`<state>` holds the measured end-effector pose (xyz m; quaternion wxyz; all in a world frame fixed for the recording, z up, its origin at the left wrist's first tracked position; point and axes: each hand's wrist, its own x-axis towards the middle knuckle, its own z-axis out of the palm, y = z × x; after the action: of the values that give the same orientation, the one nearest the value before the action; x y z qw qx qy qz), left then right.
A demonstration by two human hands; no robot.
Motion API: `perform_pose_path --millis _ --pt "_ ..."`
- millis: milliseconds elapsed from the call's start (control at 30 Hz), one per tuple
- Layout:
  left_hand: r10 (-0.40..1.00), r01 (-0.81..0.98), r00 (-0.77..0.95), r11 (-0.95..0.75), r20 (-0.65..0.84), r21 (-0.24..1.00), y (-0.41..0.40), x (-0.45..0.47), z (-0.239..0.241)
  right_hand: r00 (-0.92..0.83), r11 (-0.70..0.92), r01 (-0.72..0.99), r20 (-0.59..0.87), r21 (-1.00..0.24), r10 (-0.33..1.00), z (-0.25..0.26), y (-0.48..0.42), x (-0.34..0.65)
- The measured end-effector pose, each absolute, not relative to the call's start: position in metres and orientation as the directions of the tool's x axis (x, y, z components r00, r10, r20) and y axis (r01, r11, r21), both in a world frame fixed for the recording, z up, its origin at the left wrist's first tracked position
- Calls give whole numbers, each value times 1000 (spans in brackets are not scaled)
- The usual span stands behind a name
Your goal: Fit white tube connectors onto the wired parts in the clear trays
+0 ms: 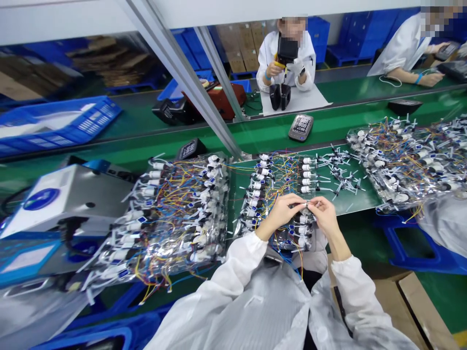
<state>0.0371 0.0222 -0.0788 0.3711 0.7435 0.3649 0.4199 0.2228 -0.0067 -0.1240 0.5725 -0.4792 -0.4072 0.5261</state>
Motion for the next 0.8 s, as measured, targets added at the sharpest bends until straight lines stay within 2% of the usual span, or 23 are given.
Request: perform_pose_path --millis 300,433,600,700,800 --pt "883 235 305 -432 356 871 15 43 -93 224 35 -242 -20 -970 974 -130 -9 215" --pt "869 243 328 -457 371 855 16 41 -98 176 14 -256 -32 -966 984 -133 -9 219" --pt "827 241 404 -509 391 826 18 33 -100 74 -31 -175 -44 -984 996 -130 -8 227" --pt "835 243 388 -502 391 830 17 30 -101 -14 -60 -162 -59 -985 998 -125 -7 231" --pt "845 235 343 -499 409 834 15 32 -104 11 -29 -218 -32 -976 999 -123 -7 229"
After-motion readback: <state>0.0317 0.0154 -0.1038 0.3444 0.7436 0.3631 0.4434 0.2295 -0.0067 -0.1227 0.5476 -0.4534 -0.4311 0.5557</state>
